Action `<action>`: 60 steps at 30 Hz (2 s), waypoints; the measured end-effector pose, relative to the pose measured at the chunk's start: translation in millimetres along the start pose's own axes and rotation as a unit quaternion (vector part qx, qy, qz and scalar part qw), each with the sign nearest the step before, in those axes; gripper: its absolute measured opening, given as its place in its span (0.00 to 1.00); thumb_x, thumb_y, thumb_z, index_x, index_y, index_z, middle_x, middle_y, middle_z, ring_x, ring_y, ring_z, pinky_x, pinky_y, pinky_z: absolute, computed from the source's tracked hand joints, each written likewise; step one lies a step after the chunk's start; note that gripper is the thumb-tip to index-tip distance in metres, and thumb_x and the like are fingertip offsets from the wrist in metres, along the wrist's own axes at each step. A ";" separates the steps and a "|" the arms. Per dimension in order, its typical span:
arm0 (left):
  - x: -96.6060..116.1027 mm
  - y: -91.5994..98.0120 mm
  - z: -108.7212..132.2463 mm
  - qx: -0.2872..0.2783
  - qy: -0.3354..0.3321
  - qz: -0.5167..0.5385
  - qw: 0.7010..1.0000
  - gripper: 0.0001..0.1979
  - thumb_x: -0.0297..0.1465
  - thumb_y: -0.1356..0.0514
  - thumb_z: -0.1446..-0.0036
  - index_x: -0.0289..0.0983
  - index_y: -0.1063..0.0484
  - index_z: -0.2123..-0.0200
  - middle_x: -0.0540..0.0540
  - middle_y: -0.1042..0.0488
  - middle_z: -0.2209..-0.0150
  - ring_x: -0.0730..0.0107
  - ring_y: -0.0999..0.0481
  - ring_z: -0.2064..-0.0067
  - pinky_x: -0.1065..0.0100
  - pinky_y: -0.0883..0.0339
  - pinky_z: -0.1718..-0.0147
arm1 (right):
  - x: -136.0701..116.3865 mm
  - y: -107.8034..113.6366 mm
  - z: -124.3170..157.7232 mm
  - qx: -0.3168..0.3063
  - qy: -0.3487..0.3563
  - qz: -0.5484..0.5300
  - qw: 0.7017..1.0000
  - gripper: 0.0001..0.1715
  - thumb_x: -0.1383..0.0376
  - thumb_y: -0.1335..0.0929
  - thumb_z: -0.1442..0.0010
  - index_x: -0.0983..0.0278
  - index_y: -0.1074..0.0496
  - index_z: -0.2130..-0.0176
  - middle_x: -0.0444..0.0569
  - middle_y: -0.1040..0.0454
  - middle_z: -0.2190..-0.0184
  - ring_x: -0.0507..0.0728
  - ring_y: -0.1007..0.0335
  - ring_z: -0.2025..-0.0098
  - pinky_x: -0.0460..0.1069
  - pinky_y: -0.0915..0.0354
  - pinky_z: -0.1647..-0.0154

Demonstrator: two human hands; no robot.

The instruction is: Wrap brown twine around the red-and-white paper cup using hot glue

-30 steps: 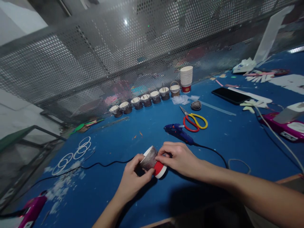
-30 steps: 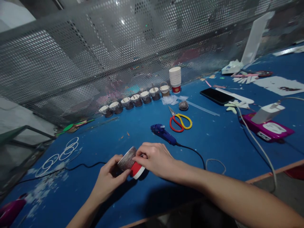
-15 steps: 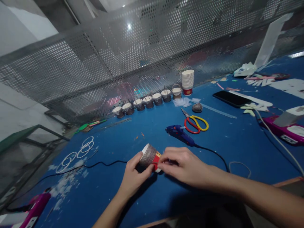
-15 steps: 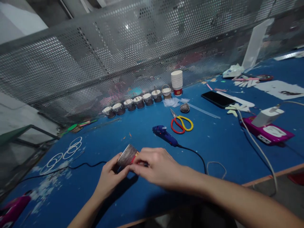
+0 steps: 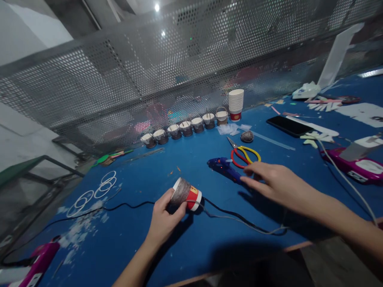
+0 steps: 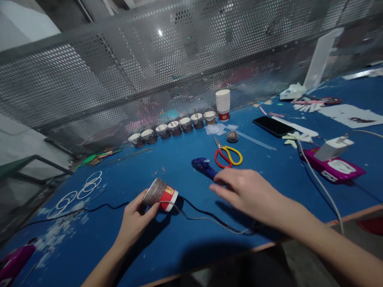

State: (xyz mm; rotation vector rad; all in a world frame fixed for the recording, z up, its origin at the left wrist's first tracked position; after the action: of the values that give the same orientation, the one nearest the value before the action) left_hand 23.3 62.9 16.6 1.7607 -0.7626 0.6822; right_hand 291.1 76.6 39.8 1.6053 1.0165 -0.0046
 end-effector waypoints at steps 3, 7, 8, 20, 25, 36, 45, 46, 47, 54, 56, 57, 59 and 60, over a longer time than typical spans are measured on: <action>2.8 -1.9 -1.0 -0.007 -0.023 -0.016 1.000 0.07 0.34 0.40 0.54 0.35 0.27 0.75 0.49 0.27 0.75 0.69 0.31 0.72 0.70 0.34 0.71 | 47.0 -16.9 -24.1 0.002 -0.116 0.067 0.991 0.14 0.58 0.33 0.41 0.65 0.28 0.59 0.57 0.24 0.63 0.62 0.27 0.64 0.52 0.35 0.67; 0.5 -2.7 -2.0 0.002 -0.043 -0.026 0.999 0.08 0.35 0.40 0.54 0.35 0.27 0.74 0.48 0.27 0.74 0.69 0.30 0.73 0.70 0.33 0.72 | 64.6 -53.0 -52.6 -0.074 -0.156 -0.005 0.985 0.18 0.59 0.33 0.43 0.69 0.29 0.58 0.58 0.24 0.62 0.62 0.27 0.62 0.50 0.36 0.64; -1.2 -2.7 -2.0 0.006 -0.044 -0.027 0.999 0.09 0.35 0.40 0.55 0.35 0.26 0.73 0.48 0.26 0.73 0.68 0.29 0.72 0.69 0.32 0.71 | 66.3 -58.8 -58.0 -0.078 -0.164 -0.024 0.983 0.18 0.59 0.33 0.43 0.69 0.29 0.58 0.57 0.24 0.63 0.61 0.28 0.63 0.50 0.36 0.65; -1.5 -6.7 -3.8 -0.014 -0.054 -0.032 0.998 0.08 0.33 0.41 0.52 0.35 0.27 0.71 0.47 0.26 0.72 0.68 0.28 0.71 0.69 0.32 0.70 | 31.7 -68.1 -51.0 -0.038 -0.139 -0.227 0.963 0.06 0.63 0.36 0.46 0.62 0.36 0.65 0.40 0.35 0.79 0.51 0.40 0.78 0.45 0.46 0.77; 2.0 -5.6 -5.4 0.004 -0.078 -0.071 0.994 0.06 0.32 0.41 0.51 0.35 0.27 0.73 0.48 0.27 0.74 0.69 0.28 0.72 0.70 0.32 0.71 | -1.6 -72.7 -30.4 -0.095 -0.081 -0.267 0.955 0.11 0.58 0.34 0.42 0.63 0.35 0.70 0.41 0.34 0.78 0.49 0.41 0.77 0.44 0.46 0.77; 14.8 -12.1 -4.8 0.014 -0.138 -0.134 0.981 0.05 0.31 0.41 0.50 0.36 0.29 0.75 0.50 0.28 0.76 0.71 0.30 0.74 0.72 0.33 0.73 | -14.5 -79.6 -26.3 -0.117 -0.080 -0.143 0.979 0.14 0.57 0.34 0.42 0.65 0.29 0.70 0.49 0.25 0.76 0.52 0.36 0.77 0.45 0.50 0.77; 16.7 -14.2 -4.4 0.009 -0.154 -0.132 0.979 0.05 0.30 0.41 0.49 0.36 0.31 0.76 0.50 0.29 0.76 0.72 0.31 0.75 0.72 0.35 0.75 | -28.2 -78.2 -21.7 -0.080 0.047 -0.127 0.988 0.09 0.64 0.36 0.41 0.66 0.31 0.71 0.48 0.26 0.77 0.50 0.37 0.80 0.46 0.54 0.79; 16.8 -14.3 -4.3 0.009 -0.157 -0.134 0.979 0.05 0.30 0.41 0.49 0.36 0.31 0.76 0.51 0.30 0.76 0.72 0.31 0.75 0.72 0.35 0.75 | -27.5 -77.7 -21.8 -0.077 0.048 -0.129 0.988 0.09 0.64 0.36 0.41 0.66 0.30 0.71 0.48 0.26 0.77 0.50 0.37 0.80 0.46 0.54 0.79; 17.2 -14.3 -4.1 0.011 -0.160 -0.135 0.978 0.05 0.30 0.41 0.49 0.37 0.31 0.76 0.51 0.30 0.76 0.72 0.30 0.75 0.73 0.34 0.74 | -25.8 -77.4 -22.0 -0.076 0.042 -0.132 0.988 0.09 0.64 0.35 0.41 0.66 0.30 0.70 0.48 0.26 0.77 0.50 0.37 0.80 0.46 0.54 0.79; 17.5 -14.5 -3.7 0.003 -0.154 -0.141 0.978 0.05 0.30 0.41 0.49 0.37 0.31 0.76 0.51 0.30 0.77 0.71 0.30 0.74 0.72 0.34 0.74 | -23.6 -78.3 -21.1 -0.092 0.039 -0.126 0.987 0.10 0.63 0.36 0.41 0.67 0.29 0.68 0.49 0.26 0.77 0.51 0.37 0.79 0.45 0.53 0.79; 16.7 -14.1 -4.4 -0.002 -0.146 -0.135 0.980 0.04 0.30 0.41 0.50 0.37 0.30 0.75 0.50 0.29 0.76 0.71 0.29 0.74 0.72 0.33 0.74 | -23.9 -77.3 -21.4 -0.092 0.039 -0.127 0.987 0.10 0.63 0.36 0.41 0.67 0.29 0.68 0.49 0.25 0.76 0.51 0.36 0.79 0.45 0.52 0.79; 15.9 -13.9 -4.9 -0.005 -0.140 -0.130 0.982 0.04 0.30 0.41 0.50 0.37 0.30 0.75 0.50 0.29 0.76 0.70 0.29 0.73 0.71 0.32 0.73 | -22.2 -77.2 -22.0 -0.093 0.027 -0.128 0.987 0.10 0.62 0.36 0.41 0.67 0.29 0.69 0.49 0.25 0.76 0.51 0.36 0.79 0.45 0.52 0.79; 14.3 -13.4 -5.9 -0.010 -0.132 -0.120 0.984 0.04 0.31 0.41 0.51 0.37 0.29 0.75 0.50 0.28 0.76 0.69 0.28 0.73 0.71 0.32 0.73 | -17.6 -77.1 -23.3 -0.099 -0.009 -0.131 0.986 0.12 0.60 0.35 0.41 0.66 0.29 0.69 0.49 0.26 0.77 0.50 0.36 0.79 0.45 0.53 0.79; 13.5 -13.2 -6.2 -0.013 -0.130 -0.116 0.985 0.04 0.31 0.41 0.51 0.37 0.29 0.75 0.49 0.28 0.76 0.69 0.29 0.73 0.71 0.32 0.73 | -15.6 -77.2 -23.8 -0.102 -0.027 -0.133 0.985 0.13 0.58 0.35 0.42 0.66 0.29 0.70 0.49 0.26 0.77 0.50 0.37 0.79 0.45 0.53 0.79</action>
State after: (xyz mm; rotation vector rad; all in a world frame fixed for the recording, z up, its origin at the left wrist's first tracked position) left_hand 41.5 69.8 20.7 1.9009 -0.7219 0.2884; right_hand 223.1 82.1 -6.2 1.2695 1.1436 -0.1214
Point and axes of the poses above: each hand's wrist, its own z-axis away from the middle knuckle, its own y-axis out of the back of the hand, x = y × z, the point moved 8 cm from there along -z, towards the middle knuckle
